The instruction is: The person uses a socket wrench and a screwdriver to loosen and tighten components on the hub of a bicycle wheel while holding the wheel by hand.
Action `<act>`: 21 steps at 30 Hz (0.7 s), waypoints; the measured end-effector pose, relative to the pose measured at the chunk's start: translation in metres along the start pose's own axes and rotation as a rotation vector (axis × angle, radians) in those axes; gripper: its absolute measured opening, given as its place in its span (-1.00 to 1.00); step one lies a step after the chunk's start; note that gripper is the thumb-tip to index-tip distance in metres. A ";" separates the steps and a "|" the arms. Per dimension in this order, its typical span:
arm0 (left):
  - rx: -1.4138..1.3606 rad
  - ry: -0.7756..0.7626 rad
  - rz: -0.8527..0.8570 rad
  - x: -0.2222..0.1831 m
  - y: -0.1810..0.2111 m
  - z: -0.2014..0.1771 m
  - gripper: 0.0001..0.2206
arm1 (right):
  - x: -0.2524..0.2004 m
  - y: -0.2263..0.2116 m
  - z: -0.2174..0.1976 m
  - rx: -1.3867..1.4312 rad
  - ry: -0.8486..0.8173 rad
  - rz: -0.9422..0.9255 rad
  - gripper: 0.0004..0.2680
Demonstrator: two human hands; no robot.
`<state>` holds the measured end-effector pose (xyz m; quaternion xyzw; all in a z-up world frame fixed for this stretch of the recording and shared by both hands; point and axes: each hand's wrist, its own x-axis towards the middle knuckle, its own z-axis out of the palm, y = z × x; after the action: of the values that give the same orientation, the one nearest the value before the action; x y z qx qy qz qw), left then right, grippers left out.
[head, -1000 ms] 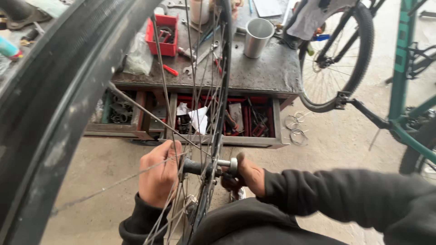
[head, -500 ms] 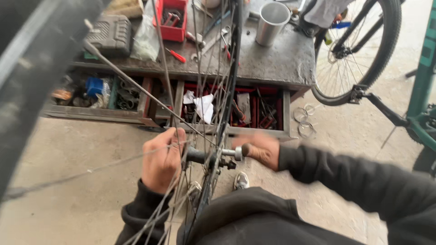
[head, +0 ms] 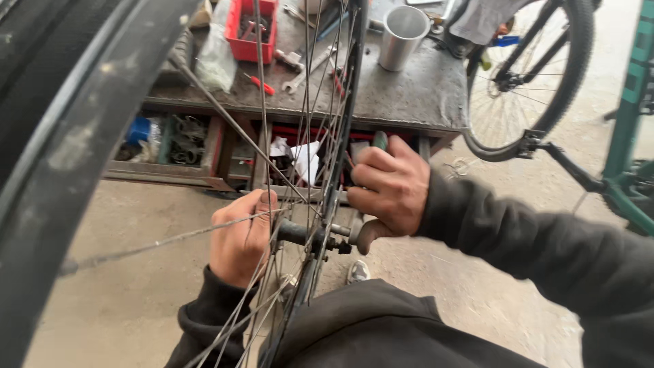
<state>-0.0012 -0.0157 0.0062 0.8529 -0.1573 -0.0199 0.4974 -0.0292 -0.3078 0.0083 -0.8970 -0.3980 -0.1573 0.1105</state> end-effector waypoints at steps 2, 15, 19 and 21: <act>0.030 0.010 0.030 0.000 0.007 -0.002 -0.53 | 0.028 -0.004 -0.033 -0.063 0.189 -0.153 -0.49; 0.013 0.041 0.066 0.001 -0.002 0.000 -0.54 | 0.017 -0.002 -0.014 -0.114 0.207 -0.185 -0.48; 0.054 0.050 0.068 0.007 0.002 -0.004 -0.56 | -0.029 -0.004 0.069 0.498 0.112 0.173 -0.42; 0.077 0.050 0.090 0.003 0.006 -0.004 -0.57 | -0.042 -0.015 0.076 0.763 0.037 0.317 -0.38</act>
<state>0.0008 -0.0161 0.0133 0.8637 -0.1837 0.0296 0.4684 -0.0524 -0.3018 -0.0765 -0.8390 -0.2827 0.0045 0.4649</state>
